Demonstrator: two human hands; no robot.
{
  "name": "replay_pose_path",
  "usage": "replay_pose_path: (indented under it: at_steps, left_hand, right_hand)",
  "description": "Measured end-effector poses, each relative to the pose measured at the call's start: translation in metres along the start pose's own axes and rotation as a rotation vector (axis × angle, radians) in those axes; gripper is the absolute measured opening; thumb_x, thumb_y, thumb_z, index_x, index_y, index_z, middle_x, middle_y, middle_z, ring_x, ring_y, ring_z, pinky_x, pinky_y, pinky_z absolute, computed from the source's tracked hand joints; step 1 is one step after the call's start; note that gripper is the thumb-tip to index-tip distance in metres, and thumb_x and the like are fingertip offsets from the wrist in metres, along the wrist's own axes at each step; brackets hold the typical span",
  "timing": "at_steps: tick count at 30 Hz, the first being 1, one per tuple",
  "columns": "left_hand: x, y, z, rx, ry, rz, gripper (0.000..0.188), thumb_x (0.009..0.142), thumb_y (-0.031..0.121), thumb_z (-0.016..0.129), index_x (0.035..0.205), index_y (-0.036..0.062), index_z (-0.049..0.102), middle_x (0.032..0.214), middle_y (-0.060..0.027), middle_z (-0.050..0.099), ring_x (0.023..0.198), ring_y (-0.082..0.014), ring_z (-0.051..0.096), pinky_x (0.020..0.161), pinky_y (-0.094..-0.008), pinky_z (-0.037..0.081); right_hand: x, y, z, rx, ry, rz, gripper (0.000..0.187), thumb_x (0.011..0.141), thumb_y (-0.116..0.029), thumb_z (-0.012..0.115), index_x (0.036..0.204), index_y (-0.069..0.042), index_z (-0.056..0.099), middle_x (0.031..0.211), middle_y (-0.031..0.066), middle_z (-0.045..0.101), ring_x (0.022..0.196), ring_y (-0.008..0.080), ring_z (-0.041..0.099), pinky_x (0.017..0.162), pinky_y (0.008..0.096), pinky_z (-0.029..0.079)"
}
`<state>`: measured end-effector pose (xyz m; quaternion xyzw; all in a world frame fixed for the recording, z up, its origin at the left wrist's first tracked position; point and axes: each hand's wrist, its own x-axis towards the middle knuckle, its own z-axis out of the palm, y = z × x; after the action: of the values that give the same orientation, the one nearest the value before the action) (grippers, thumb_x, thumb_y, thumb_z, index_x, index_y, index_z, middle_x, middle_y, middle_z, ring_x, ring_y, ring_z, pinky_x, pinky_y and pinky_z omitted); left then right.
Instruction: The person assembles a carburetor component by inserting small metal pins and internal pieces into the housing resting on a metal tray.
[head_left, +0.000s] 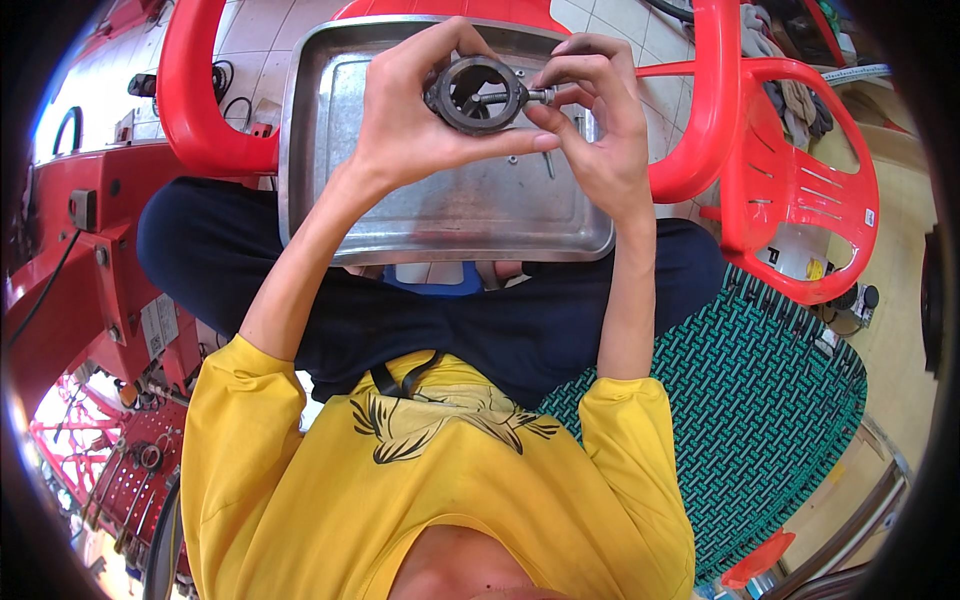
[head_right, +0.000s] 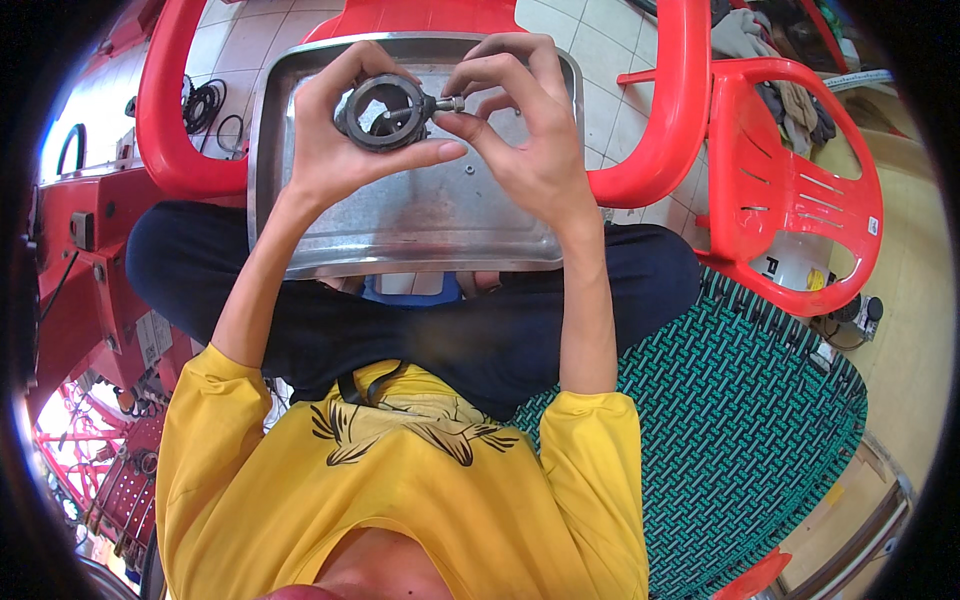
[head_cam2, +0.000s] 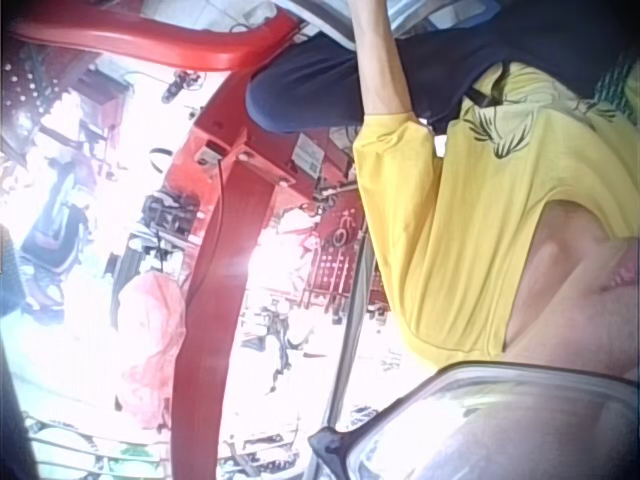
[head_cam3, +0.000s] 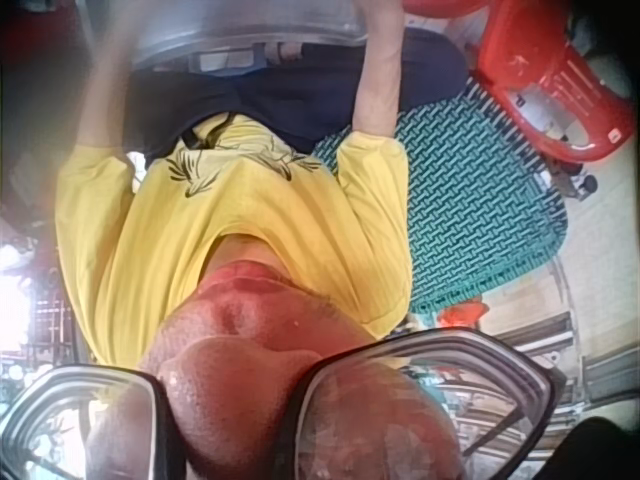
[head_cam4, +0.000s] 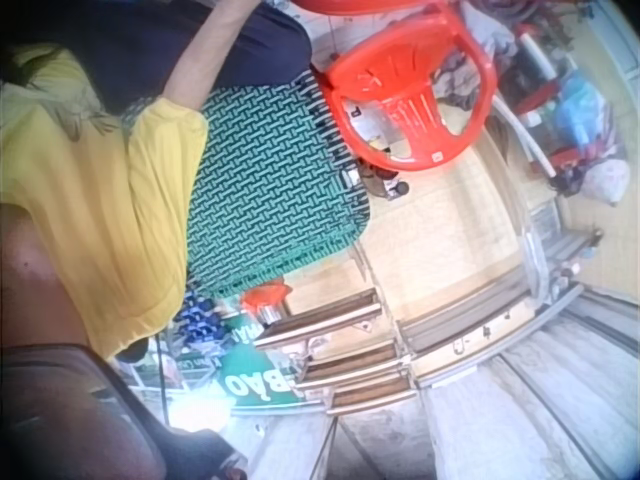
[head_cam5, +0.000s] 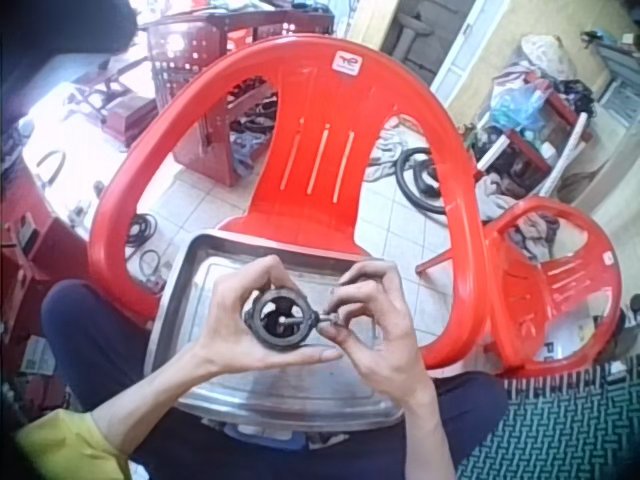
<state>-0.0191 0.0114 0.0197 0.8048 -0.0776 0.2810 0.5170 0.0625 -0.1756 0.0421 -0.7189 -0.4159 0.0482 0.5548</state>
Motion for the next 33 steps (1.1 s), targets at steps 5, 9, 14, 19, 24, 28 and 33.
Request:
replay_pose_path:
  at_steps: [5,9,14,19,24,28,33]
  left_hand:
    - [-0.001,0.001,0.000,-0.002,-0.004,-0.012,0.053,0.063,0.034,0.100,0.090,0.0060,0.065,0.078,-0.0005,0.066,0.074,-0.0083,0.064,0.069,-0.0225,0.052]
    - [-0.001,0.002,0.000,0.009,-0.011,-0.001,0.052,0.063,0.035,0.099,0.091,0.0060,0.065,0.079,-0.0007,0.066,0.074,-0.0086,0.065,0.069,-0.0221,0.052]
    - [-0.001,-0.001,-0.002,0.003,0.020,-0.026,0.051,0.064,0.035,0.099,0.090,0.0063,0.065,0.078,-0.0011,0.066,0.074,-0.0089,0.065,0.069,-0.0218,0.053]
    - [0.000,0.002,-0.003,0.015,-0.030,0.008,0.050,0.066,0.035,0.098,0.091,0.0068,0.066,0.078,-0.0012,0.067,0.075,-0.0091,0.067,0.071,-0.0219,0.054]
    - [-0.003,-0.002,-0.001,0.001,-0.004,-0.059,0.050,0.066,0.034,0.098,0.092,0.0065,0.065,0.080,-0.0011,0.067,0.076,-0.0091,0.067,0.071,-0.0222,0.054]
    - [-0.003,-0.002,0.001,0.003,0.014,-0.028,0.050,0.066,0.034,0.098,0.092,0.0062,0.065,0.081,-0.0013,0.067,0.076,-0.0090,0.067,0.071,-0.0219,0.054]
    - [-0.003,-0.001,0.000,-0.020,-0.030,-0.088,0.049,0.067,0.033,0.097,0.093,0.0063,0.066,0.080,-0.0009,0.067,0.076,-0.0088,0.067,0.072,-0.0211,0.053]
  right_hand:
    - [0.000,0.005,0.000,0.170,0.019,0.049,0.018,0.090,-0.014,0.077,0.103,-0.006,0.069,0.121,0.0069,0.056,0.097,0.0175,0.066,0.076,0.0302,0.057]
    - [0.000,0.017,-0.011,-0.105,-0.104,-0.063,0.023,0.092,-0.019,0.076,0.107,-0.005,0.066,0.118,0.0076,0.058,0.099,0.0177,0.067,0.079,0.0299,0.056]
    - [0.002,-0.007,0.003,0.103,0.079,0.021,0.019,0.093,-0.019,0.075,0.101,-0.003,0.067,0.115,0.0079,0.061,0.094,0.0177,0.067,0.078,0.0297,0.055]
    - [-0.002,0.019,-0.010,0.019,-0.061,-0.034,0.020,0.088,-0.009,0.078,0.104,-0.006,0.066,0.117,0.0060,0.062,0.093,0.0164,0.068,0.076,0.0291,0.055]
    - [0.001,-0.001,-0.001,0.111,0.070,-0.023,0.016,0.092,-0.015,0.075,0.100,-0.004,0.067,0.109,0.0058,0.065,0.092,0.0163,0.067,0.075,0.0286,0.053]
    - [0.002,0.001,-0.003,0.062,0.063,0.101,0.013,0.090,-0.012,0.076,0.097,-0.003,0.068,0.110,0.0049,0.065,0.093,0.0155,0.067,0.076,0.0269,0.052]
    - [-0.001,0.010,-0.005,-0.037,-0.066,0.067,0.019,0.093,-0.020,0.074,0.100,-0.003,0.069,0.112,0.0053,0.063,0.095,0.0160,0.067,0.077,0.0289,0.053]
